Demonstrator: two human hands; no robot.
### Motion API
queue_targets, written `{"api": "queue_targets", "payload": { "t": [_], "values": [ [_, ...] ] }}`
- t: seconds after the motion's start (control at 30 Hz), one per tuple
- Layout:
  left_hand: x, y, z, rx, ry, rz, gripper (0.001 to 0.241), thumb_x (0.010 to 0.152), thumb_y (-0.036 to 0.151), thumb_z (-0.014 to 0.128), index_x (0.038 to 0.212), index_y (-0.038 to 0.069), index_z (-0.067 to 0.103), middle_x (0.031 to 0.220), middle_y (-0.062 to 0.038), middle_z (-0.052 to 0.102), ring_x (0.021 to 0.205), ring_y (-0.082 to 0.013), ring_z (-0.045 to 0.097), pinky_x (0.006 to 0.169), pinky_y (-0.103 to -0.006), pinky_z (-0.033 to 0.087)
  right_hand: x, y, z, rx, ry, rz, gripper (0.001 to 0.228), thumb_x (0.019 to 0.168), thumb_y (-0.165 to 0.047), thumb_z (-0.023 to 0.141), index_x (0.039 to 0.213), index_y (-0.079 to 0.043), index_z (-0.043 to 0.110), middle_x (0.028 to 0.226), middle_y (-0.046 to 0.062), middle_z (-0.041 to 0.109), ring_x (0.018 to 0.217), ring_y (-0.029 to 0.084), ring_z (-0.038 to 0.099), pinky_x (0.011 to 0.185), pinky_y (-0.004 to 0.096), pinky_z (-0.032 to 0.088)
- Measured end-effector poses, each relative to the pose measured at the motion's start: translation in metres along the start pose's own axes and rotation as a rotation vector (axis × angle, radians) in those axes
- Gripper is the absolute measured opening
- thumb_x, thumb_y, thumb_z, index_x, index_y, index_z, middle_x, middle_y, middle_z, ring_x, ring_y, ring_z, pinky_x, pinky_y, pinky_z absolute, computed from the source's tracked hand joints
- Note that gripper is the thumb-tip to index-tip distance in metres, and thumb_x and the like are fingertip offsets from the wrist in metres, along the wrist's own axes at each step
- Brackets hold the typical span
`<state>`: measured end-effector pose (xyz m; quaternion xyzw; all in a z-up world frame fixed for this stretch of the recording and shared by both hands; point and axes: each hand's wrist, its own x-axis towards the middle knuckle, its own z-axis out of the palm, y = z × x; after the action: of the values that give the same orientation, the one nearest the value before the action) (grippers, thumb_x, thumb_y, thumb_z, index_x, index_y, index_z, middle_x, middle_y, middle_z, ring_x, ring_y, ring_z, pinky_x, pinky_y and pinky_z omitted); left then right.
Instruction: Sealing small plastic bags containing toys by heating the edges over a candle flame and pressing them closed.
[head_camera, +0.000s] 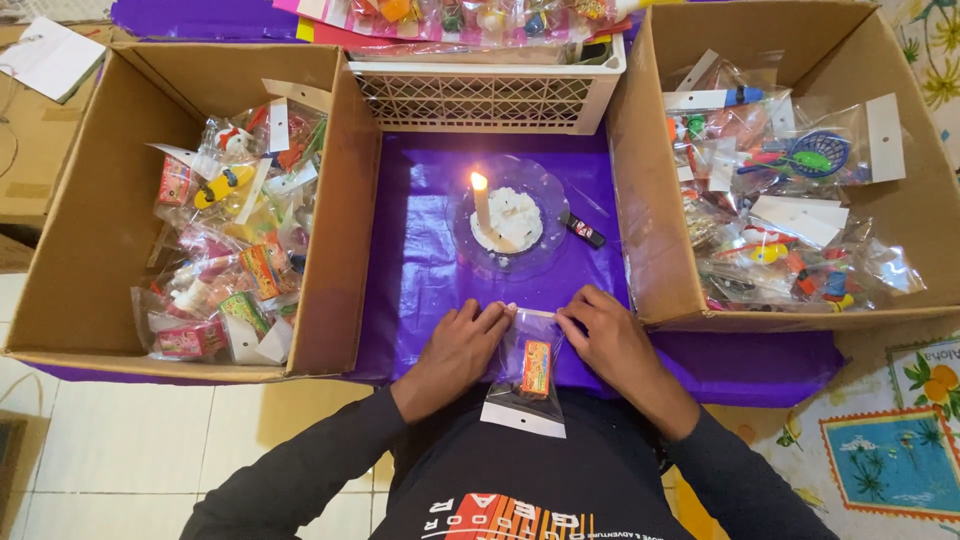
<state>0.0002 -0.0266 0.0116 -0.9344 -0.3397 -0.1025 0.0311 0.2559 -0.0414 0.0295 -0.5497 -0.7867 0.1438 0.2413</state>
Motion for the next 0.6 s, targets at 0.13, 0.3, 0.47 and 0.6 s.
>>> {"api": "queue_targets", "payload": {
  "t": [0.13,0.3,0.47,0.6],
  "values": [
    [-0.001,0.0,0.003,-0.01,0.007,-0.009,0.036,0.093,0.013,0.049,0.126,0.015,0.062,0.115,-0.002,0.058,0.097,-0.0264,0.057,0.067,-0.0342,0.049,0.009,-0.015,0.0,0.083,-0.005,0.023,0.009,0.091,-0.015,0.073,0.097,-0.01,0.078,0.085,0.008,0.066,0.083,0.031,0.072,0.072,0.036,0.057],
    [-0.002,-0.002,0.011,-0.088,-0.001,-0.04,0.038,0.092,0.014,0.05,0.128,0.014,0.062,0.113,-0.002,0.058,0.096,-0.0276,0.057,0.067,-0.0367,0.049,0.011,-0.015,0.006,0.137,-0.057,0.104,0.009,0.09,-0.016,0.075,0.098,-0.01,0.076,0.091,0.009,0.066,0.092,0.033,0.072,0.079,0.04,0.057],
    [0.007,-0.013,0.006,-0.425,0.06,-0.11,0.03,0.089,0.01,0.057,0.117,0.013,0.067,0.101,-0.005,0.061,0.088,-0.0329,0.064,0.068,-0.041,0.054,0.015,-0.01,0.008,0.202,-0.156,0.113,0.01,0.087,-0.01,0.075,0.096,-0.008,0.07,0.092,0.011,0.066,0.093,0.037,0.07,0.082,0.044,0.057],
    [0.015,-0.014,-0.013,-0.68,0.195,-0.261,0.025,0.092,0.021,0.071,0.116,0.014,0.069,0.101,-0.006,0.061,0.095,-0.0344,0.066,0.079,-0.0404,0.055,0.021,-0.012,0.005,0.386,-0.205,0.154,0.014,0.086,-0.009,0.075,0.096,-0.007,0.066,0.088,0.016,0.069,0.089,0.039,0.071,0.077,0.047,0.055]
  ]
}}
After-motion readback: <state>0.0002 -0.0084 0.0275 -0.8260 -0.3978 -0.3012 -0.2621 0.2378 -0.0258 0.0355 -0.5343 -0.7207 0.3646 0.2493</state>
